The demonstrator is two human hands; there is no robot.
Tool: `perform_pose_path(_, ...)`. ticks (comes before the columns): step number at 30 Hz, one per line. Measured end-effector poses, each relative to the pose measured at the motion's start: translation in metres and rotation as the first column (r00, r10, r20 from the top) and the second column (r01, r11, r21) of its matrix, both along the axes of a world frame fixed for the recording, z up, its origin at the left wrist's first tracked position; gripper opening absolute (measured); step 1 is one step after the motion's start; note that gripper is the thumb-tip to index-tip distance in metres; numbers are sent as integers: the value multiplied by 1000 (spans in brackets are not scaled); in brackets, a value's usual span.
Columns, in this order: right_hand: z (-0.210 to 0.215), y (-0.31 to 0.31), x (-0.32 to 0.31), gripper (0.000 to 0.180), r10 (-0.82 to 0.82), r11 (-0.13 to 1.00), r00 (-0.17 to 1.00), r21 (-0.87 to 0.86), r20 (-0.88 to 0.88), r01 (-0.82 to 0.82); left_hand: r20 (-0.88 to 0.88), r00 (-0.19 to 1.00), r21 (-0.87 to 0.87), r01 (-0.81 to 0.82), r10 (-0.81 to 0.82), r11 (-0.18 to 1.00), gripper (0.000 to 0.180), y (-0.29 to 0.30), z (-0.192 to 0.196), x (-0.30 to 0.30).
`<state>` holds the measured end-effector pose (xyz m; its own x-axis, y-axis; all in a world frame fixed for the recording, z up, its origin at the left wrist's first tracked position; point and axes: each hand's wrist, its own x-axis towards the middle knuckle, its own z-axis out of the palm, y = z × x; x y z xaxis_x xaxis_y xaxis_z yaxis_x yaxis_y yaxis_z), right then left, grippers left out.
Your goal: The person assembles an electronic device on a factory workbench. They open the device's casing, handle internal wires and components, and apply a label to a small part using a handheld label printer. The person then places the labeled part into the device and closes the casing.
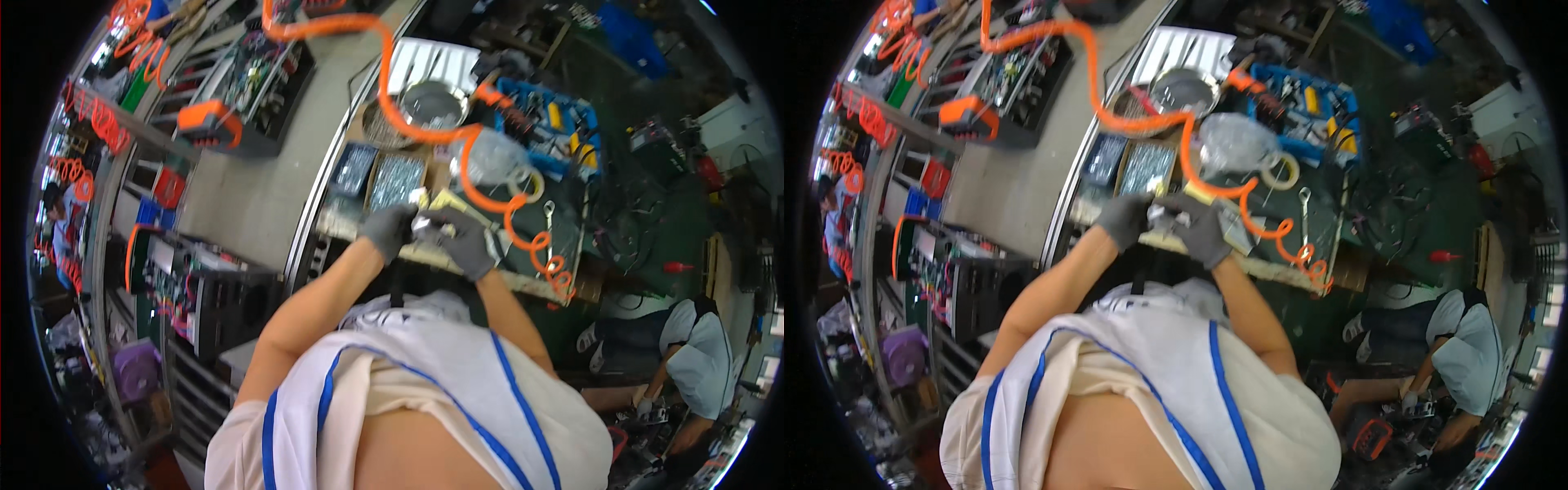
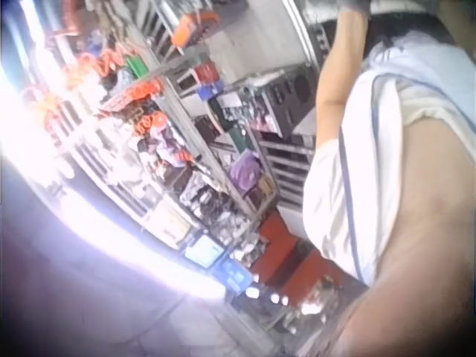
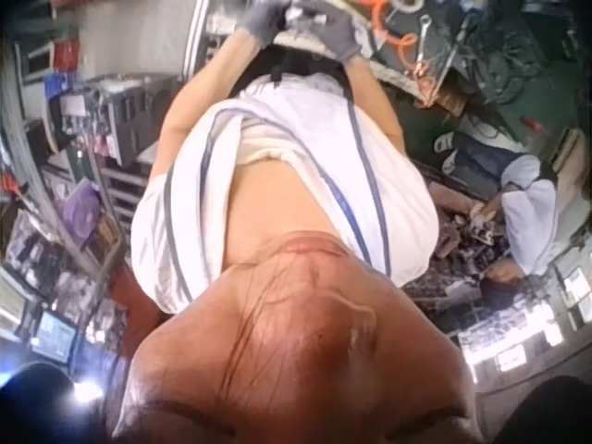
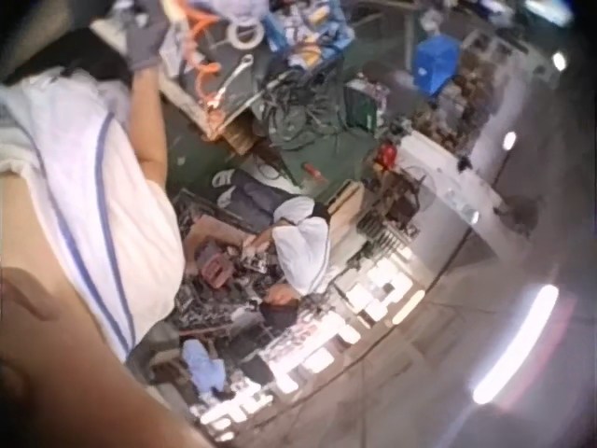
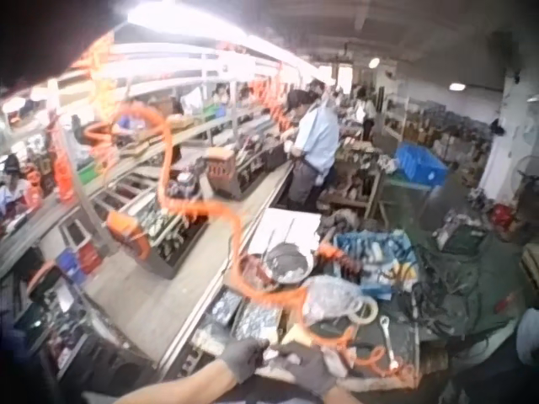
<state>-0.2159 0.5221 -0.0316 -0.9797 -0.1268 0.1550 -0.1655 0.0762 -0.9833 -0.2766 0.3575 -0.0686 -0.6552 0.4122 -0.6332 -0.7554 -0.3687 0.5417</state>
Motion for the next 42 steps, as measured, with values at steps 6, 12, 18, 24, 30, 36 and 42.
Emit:
perform_pose_path(6,9,7,-6,21,-99,964,959,212,-267,159,60,997,-99,44,-38,994,11,16,22,-7)
perform_pose_path(12,-3,12,3,17,-152,951,946,219,-285,218,95,991,-104,99,-90,990,10,25,15,-13)
perform_pose_path(18,-31,17,6,17,-316,949,943,-17,-103,316,69,989,-52,135,-132,989,11,37,-20,-22)
perform_pose_path(24,-45,31,18,18,-501,840,863,-208,56,501,-95,994,-66,53,-59,996,16,66,-17,-38)
perform_pose_path(30,-44,27,22,16,-455,839,864,-220,216,497,85,995,-252,70,-50,965,8,12,-100,-47)
perform_pose_path(36,-59,-25,-9,17,-180,928,953,-278,245,247,-196,969,-513,31,-152,858,26,-101,-39,73)
perform_pose_path(42,-23,-142,-29,29,228,936,940,-322,255,-140,-742,650,-670,-707,-163,228,18,-221,56,186)
